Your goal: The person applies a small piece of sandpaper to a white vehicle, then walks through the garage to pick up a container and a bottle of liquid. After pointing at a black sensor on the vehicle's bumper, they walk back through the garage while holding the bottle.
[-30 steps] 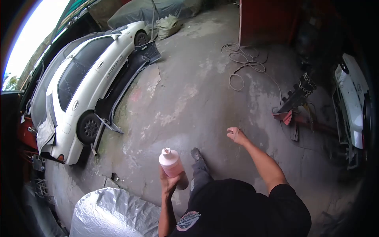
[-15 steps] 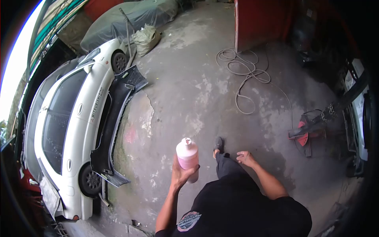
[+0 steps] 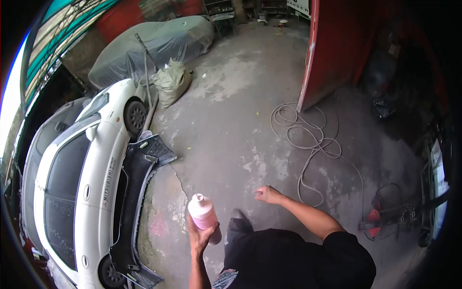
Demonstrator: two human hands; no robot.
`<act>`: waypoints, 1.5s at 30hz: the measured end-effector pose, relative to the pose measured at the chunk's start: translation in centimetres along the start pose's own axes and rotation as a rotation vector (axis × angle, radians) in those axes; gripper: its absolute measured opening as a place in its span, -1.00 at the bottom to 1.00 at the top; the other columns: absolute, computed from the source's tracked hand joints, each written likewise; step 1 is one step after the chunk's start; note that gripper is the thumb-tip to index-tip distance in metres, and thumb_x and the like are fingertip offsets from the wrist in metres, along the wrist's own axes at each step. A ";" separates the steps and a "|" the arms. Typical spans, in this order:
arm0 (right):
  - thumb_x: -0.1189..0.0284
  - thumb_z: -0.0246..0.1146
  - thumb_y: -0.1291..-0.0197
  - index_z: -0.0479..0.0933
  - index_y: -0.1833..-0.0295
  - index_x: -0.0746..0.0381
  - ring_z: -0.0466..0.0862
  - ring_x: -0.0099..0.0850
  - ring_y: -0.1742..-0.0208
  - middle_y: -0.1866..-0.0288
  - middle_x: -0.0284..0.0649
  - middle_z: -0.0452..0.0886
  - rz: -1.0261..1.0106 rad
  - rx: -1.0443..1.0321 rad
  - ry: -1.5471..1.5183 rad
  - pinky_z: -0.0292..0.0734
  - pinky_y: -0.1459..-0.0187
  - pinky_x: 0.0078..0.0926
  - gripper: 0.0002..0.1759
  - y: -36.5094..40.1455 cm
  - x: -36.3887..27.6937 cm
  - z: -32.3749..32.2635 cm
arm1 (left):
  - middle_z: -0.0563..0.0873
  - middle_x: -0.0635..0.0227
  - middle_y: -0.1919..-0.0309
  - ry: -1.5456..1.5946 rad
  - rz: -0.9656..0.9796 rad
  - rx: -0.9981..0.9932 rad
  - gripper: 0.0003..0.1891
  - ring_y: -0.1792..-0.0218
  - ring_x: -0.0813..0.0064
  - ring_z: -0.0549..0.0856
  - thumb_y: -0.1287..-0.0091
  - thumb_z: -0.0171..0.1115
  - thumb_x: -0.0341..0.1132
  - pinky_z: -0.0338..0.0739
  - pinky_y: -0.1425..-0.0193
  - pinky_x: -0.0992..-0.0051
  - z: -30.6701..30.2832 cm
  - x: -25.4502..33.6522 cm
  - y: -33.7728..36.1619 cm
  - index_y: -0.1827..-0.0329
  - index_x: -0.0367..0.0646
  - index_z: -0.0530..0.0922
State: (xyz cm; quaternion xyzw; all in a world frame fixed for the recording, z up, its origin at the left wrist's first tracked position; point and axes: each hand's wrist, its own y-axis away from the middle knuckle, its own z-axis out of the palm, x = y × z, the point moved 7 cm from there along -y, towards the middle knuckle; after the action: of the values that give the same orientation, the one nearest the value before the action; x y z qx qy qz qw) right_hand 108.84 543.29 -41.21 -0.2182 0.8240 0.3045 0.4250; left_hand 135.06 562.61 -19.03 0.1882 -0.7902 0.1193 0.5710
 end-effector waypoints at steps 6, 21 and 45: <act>0.26 0.32 -0.25 0.54 -0.37 0.39 0.79 -0.20 -0.04 -0.07 0.06 0.78 -0.306 -0.149 -0.113 0.65 -0.11 -0.30 -0.37 -21.5 -12.4 -5.7 | 0.65 0.14 -0.08 0.038 0.080 0.009 -0.04 -0.08 0.22 0.68 0.04 0.69 0.00 0.59 -0.20 0.20 2.1 -4.6 -26.8 -0.37 -0.28 0.38; 0.22 0.52 -0.20 0.10 -0.61 0.29 0.46 -0.12 -0.51 -0.49 0.01 0.44 -0.296 0.196 -0.506 0.54 -0.37 -0.13 0.02 -63.6 -14.1 -40.9 | 0.67 0.04 -0.03 0.058 0.181 -0.673 -0.08 -0.03 0.22 0.72 -0.05 0.70 -0.02 0.63 -0.16 0.23 31.0 6.1 -90.0 -0.28 -0.40 0.32; 0.21 0.55 -0.13 0.19 -0.55 0.27 0.66 -0.08 -0.33 -0.32 0.07 0.61 -0.184 0.282 -0.323 0.55 -0.32 -0.15 -0.02 -141.2 -14.1 -108.3 | 0.63 0.04 -0.13 0.226 0.150 -0.537 -0.07 -0.14 0.23 0.69 -0.09 0.63 -0.12 0.61 -0.25 0.22 61.4 21.5 -184.6 -0.43 -0.34 0.27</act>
State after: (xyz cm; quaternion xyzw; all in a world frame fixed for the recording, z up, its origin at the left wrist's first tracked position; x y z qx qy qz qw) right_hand 142.35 368.69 -25.04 -0.1794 0.7563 0.1774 0.6037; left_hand 156.50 368.13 -23.14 -0.0428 -0.7366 -0.0320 0.6742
